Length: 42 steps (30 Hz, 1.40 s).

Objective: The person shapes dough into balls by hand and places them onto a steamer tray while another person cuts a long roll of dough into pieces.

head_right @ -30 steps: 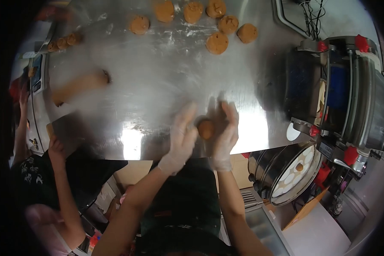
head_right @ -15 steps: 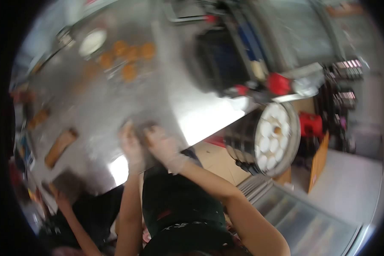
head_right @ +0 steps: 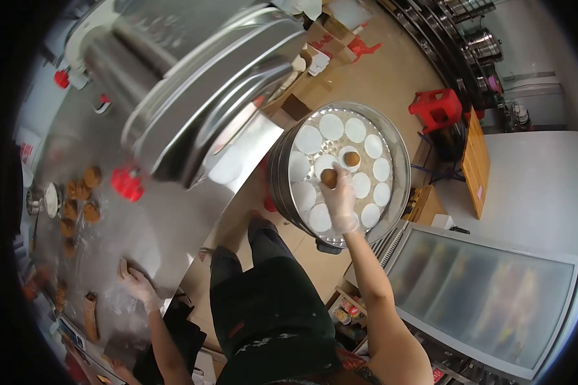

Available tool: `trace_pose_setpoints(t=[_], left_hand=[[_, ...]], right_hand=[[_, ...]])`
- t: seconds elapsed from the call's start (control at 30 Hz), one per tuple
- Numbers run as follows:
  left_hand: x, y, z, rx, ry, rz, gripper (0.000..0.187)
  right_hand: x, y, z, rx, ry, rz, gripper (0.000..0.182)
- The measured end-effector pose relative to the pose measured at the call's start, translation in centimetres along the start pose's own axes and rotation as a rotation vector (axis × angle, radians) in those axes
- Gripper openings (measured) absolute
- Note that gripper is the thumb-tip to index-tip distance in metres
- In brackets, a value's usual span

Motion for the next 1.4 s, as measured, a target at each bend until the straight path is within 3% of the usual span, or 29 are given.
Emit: trace_pose_setpoints(t=[0.03, 0.17, 0.37, 0.47, 0.5, 0.57, 0.6, 0.67, 0.73, 0.77, 0.8, 0.83, 0.87, 0.9, 0.93, 1.0, 1.17, 1.27, 1.33, 1.4], left_hand=[[-0.2, -0.2, -0.1, 0.002, 0.013, -0.031, 0.039], [-1.0, -0.3, -0.3, 0.003, 0.040, -0.114, 0.041], [-0.6, 0.1, -0.4, 0.003, 0.043, -0.154, 0.042], [-0.3, 0.2, -0.4, -0.007, 0.036, -0.156, 0.040], [-0.3, 0.3, -0.5, -0.018, 0.031, -0.160, 0.040], [-1.2, 0.8, -0.7, -0.065, -0.002, -0.113, 0.033], [-1.7, 0.2, -1.2, -0.094, -0.026, -0.104, 0.030], [-4.4, -2.1, -3.5, 0.194, -0.203, -0.007, 0.017], [-2.7, -0.9, -2.9, 0.032, -0.099, -0.063, 0.009], [-1.5, -0.8, -2.5, 0.139, -0.172, -0.027, 0.014], [-1.5, -0.8, -2.1, 0.010, -0.105, -0.061, 0.019], [-1.7, -1.4, -1.8, 0.024, -0.134, -0.089, 0.022], [-0.4, -0.8, -1.5, 0.157, -0.183, 0.000, 0.027], [-0.9, -0.8, -1.2, 0.005, -0.130, -0.017, 0.037], [-0.7, -0.9, -0.9, -0.024, -0.088, 0.016, 0.045], [-0.3, -1.1, -0.5, -0.065, -0.081, 0.083, 0.048], [0.9, -2.1, -2.3, -0.050, -0.178, 0.388, 0.053], [2.5, -4.5, -9.4, 0.054, -0.323, 0.562, 0.066], [3.1, -6.0, -14.9, 0.032, -0.256, 0.460, 0.078], [3.4, -5.4, -19.3, 0.167, -0.212, 0.385, 0.086]], right_hand=[[-2.2, 0.3, -1.2, 0.048, 0.101, 0.032, 0.058], [-8.1, 4.1, -3.8, 0.084, 0.161, 0.009, 0.055], [-9.6, 6.6, -5.4, 0.219, 0.275, -0.012, 0.064], [-7.7, 4.9, -5.1, 0.168, 0.155, -0.005, 0.066], [-7.9, 5.2, -4.6, -0.006, 0.107, 0.082, 0.065], [-4.9, 4.0, -3.4, -0.048, 0.213, -0.015, 0.059], [-0.1, 2.6, -2.4, -0.046, 0.115, -0.080, 0.052], [6.3, 4.2, 1.0, 0.010, -0.204, -0.097, 0.040], [15.7, 7.4, 4.2, 0.129, -0.657, -0.315, 0.043], [19.9, 9.9, 6.0, 0.232, -0.743, -0.318, 0.044], [23.8, 12.0, 7.9, 0.327, -0.835, -0.314, 0.045], [27.5, 14.6, 9.0, 0.382, -0.870, -0.287, 0.049], [31.2, 17.3, 9.3, 0.421, -0.902, -0.248, 0.053], [34.5, 18.9, 9.3, 0.533, -0.893, -0.156, 0.059], [37.1, 21.2, 9.1, 0.462, -0.923, -0.101, 0.059], [40.3, 25.9, 8.9, 0.304, -0.962, 0.029, 0.059], [42.2, 27.5, 9.2, 0.252, -0.952, 0.104, 0.050], [42.5, 27.5, 9.7, 0.219, -0.949, 0.110, 0.047], [42.7, 27.4, 9.4, 0.202, -0.951, 0.097, 0.047], [42.8, 27.4, 9.4, 0.213, -0.942, 0.074, 0.049]])
Point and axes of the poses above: each hand's wrist, its own z-axis away from the middle knuckle, its own y-axis out of the palm, x = y × z, the point moved 1 cm from there along -z, towards the middle knuckle, and after that the axes turned 10 degrees about x, right-handed, at the moved point
